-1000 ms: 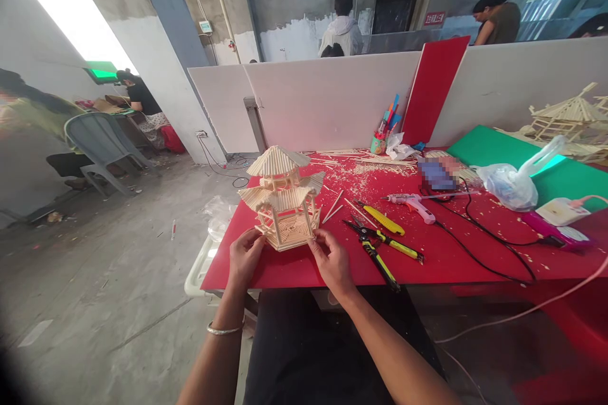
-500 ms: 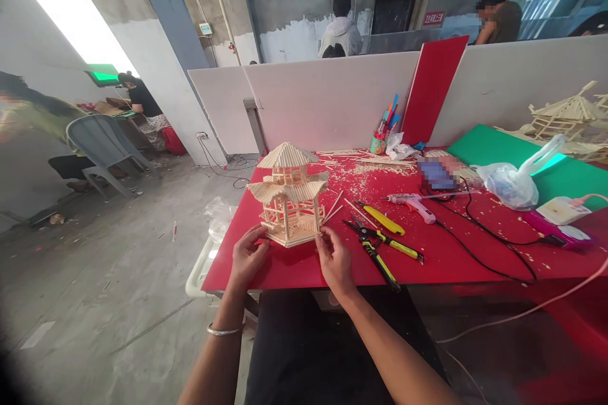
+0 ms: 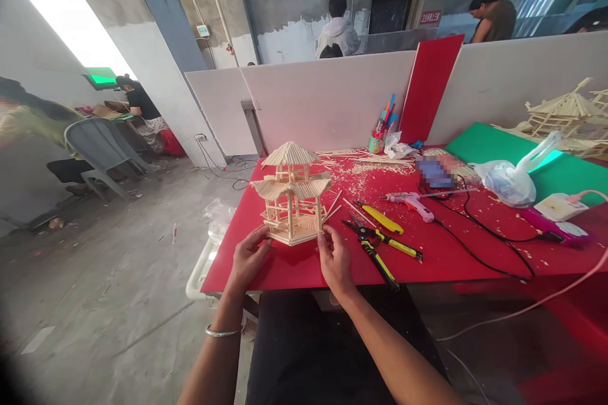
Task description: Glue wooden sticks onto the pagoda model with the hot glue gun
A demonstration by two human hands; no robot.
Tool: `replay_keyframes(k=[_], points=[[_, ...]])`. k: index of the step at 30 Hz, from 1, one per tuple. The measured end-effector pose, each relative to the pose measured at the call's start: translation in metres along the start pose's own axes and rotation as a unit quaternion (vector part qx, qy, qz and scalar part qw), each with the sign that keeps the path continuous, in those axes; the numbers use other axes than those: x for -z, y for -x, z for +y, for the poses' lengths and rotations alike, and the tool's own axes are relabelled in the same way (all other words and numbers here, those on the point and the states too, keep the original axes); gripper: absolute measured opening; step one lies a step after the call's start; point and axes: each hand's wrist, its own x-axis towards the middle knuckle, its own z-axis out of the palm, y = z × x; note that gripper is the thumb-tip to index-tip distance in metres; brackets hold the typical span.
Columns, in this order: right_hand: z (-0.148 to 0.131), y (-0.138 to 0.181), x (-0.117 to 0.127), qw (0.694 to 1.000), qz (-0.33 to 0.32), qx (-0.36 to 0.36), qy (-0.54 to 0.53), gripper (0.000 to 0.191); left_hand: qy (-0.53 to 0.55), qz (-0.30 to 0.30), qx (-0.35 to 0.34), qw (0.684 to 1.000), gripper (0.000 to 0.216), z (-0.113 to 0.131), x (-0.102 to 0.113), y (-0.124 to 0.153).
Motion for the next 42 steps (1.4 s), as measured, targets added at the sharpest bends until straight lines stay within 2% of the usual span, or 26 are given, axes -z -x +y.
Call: replay_keyframes(k=[7,17,24,31,35,42], points=[[-0.004,0.001,0.000,1.000,0.005,-0.007,-0.004,0.051,0.020,-0.017,0.006,1.000,0.043,0.000,0.000,0.002],[-0.005,0.000,-0.001,1.000,0.000,-0.015,-0.010,0.051,-0.052,0.010,-0.040,0.998,0.040,-0.008,0.003,-0.003],[-0.005,0.001,-0.002,1.000,0.001,-0.015,-0.014,0.050,-0.050,-0.020,-0.039,0.998,0.035,-0.004,0.003,-0.003],[-0.006,0.002,-0.001,1.000,-0.003,-0.012,-0.011,0.049,0.018,-0.004,0.011,1.000,0.039,-0.002,0.000,-0.003],[-0.006,0.002,-0.001,1.000,-0.003,-0.010,-0.006,0.050,0.043,-0.018,0.042,0.998,0.039,0.003,-0.002,-0.001],[-0.006,0.002,0.000,1.000,-0.003,-0.006,0.006,0.050,0.049,-0.022,0.047,0.997,0.037,0.003,-0.001,-0.001]])
